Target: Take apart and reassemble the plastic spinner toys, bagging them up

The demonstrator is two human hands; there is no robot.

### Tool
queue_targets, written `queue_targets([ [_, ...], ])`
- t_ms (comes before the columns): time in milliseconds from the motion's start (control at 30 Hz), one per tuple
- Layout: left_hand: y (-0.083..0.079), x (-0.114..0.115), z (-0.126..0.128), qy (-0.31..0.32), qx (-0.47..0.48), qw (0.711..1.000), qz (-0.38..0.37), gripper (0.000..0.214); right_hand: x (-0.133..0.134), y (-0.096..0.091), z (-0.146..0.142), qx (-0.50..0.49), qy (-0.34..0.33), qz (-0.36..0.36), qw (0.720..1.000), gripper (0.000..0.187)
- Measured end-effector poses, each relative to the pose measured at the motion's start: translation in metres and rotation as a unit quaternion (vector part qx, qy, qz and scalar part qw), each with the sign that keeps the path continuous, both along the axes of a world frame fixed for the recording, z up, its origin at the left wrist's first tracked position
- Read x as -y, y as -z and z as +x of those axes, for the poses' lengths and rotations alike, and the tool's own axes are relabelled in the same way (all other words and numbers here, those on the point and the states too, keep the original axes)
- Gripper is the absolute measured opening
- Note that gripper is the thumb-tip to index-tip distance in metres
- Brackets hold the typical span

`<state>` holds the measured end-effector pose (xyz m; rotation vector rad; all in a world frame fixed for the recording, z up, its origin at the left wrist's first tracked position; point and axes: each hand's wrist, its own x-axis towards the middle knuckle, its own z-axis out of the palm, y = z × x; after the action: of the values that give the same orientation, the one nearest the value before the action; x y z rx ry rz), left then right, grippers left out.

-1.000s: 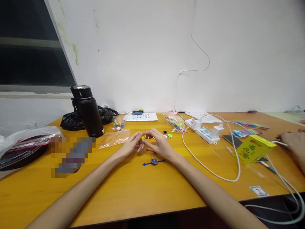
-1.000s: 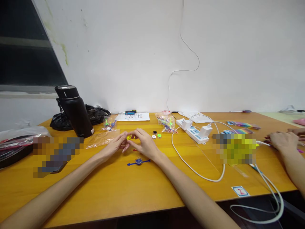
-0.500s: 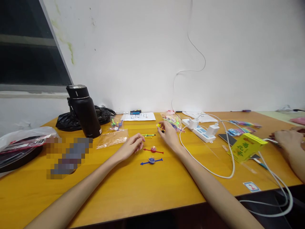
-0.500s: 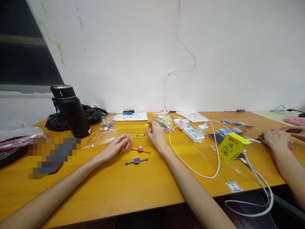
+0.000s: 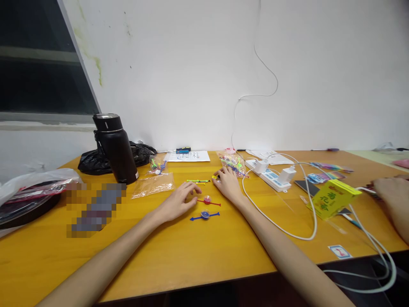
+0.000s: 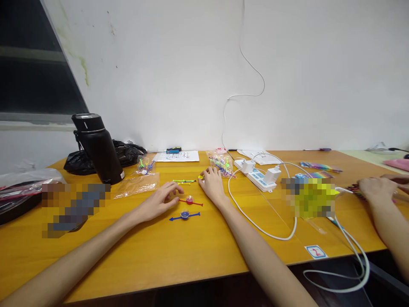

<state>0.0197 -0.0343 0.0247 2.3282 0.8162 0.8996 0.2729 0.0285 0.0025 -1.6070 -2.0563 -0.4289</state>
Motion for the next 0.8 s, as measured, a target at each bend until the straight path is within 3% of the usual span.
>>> queue_targets([
  [133,-0.003,0.005,0.002,0.068,-0.003,0.998,-0.001,0.038,0.000,0.001,-0.001,-0.018,-0.010,-0.012,1.000,0.022],
  [300,-0.005,0.008,0.005,0.115,-0.022,0.993,0.002,0.029,0.002,-0.002,-0.003,-0.028,-0.010,-0.028,0.999,0.021],
  [433,-0.003,0.006,0.005,0.091,-0.018,0.996,0.001,0.015,0.004,-0.004,-0.003,-0.023,-0.008,-0.035,0.999,0.022],
  [600,-0.001,0.003,0.004,0.057,-0.012,0.998,-0.009,0.013,0.005,-0.004,-0.003,-0.016,-0.001,-0.039,0.999,0.023],
  [800,-0.004,-0.004,0.003,0.000,0.092,0.990,-0.110,0.024,0.004,-0.008,-0.006,-0.089,-0.036,-0.012,0.995,0.027],
])
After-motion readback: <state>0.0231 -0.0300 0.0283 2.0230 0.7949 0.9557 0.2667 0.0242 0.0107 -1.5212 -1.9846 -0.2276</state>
